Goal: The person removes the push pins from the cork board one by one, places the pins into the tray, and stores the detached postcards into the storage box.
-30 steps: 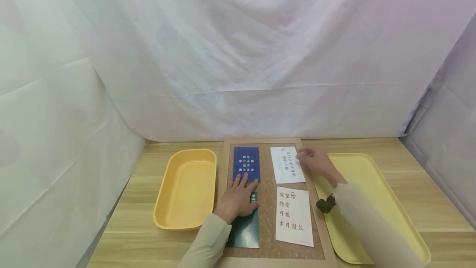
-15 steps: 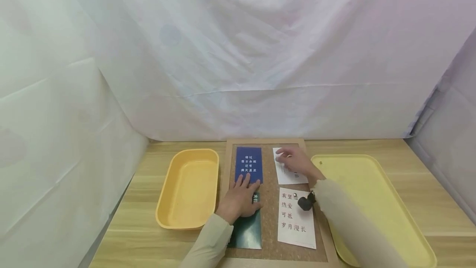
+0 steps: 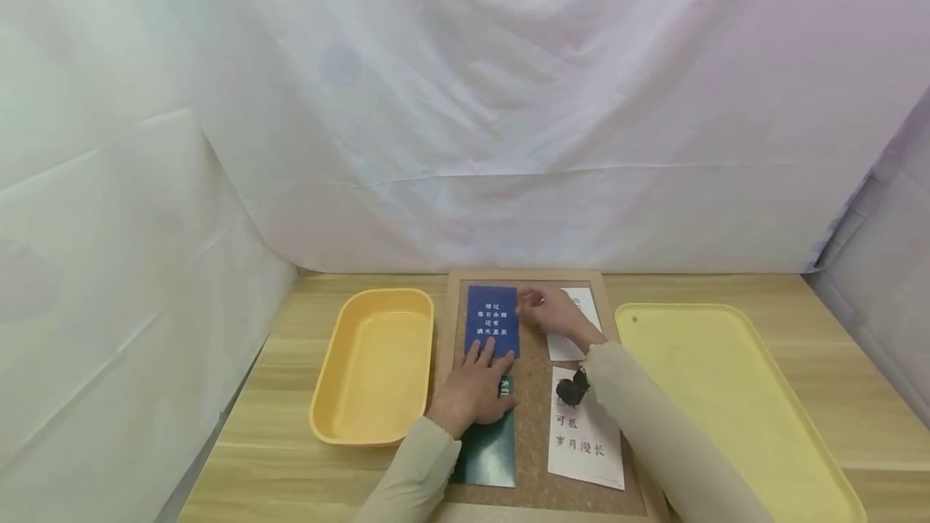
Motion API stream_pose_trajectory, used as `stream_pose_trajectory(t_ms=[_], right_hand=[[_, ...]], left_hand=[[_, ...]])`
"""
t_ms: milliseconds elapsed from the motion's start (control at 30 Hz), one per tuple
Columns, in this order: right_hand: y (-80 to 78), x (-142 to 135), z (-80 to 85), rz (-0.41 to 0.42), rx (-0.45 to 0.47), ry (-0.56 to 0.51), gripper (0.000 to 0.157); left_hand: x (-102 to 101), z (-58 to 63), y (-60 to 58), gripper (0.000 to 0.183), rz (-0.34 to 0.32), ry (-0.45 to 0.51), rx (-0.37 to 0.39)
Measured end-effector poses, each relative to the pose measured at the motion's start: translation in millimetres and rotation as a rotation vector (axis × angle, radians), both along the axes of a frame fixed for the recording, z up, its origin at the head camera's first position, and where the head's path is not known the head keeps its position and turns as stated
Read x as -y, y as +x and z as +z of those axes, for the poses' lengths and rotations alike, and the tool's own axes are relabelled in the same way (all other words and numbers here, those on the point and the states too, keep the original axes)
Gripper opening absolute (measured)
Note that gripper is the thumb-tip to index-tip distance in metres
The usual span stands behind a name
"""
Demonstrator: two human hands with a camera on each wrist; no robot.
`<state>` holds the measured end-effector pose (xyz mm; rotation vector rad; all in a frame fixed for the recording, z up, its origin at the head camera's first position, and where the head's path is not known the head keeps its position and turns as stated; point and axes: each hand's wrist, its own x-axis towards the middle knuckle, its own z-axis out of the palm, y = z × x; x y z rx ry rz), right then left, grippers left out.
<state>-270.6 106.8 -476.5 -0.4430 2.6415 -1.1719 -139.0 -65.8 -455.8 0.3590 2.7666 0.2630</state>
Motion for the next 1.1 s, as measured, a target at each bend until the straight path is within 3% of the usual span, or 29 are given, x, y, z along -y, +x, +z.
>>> stream_pose_trajectory(t_ms=[433, 1100], right_hand=[[-5.5, 6, 1.0, 0.002, -0.004, 0.02, 0.043], [-10.7, 14, -7.4, -0.091, -0.012, 0.037, 0.041]], left_hand=[[-2, -0.2, 2.8, 0.065, -0.007, 0.003, 0.0], [-7, 1.6, 5.3, 0.065, -0.006, -0.015, -0.005]])
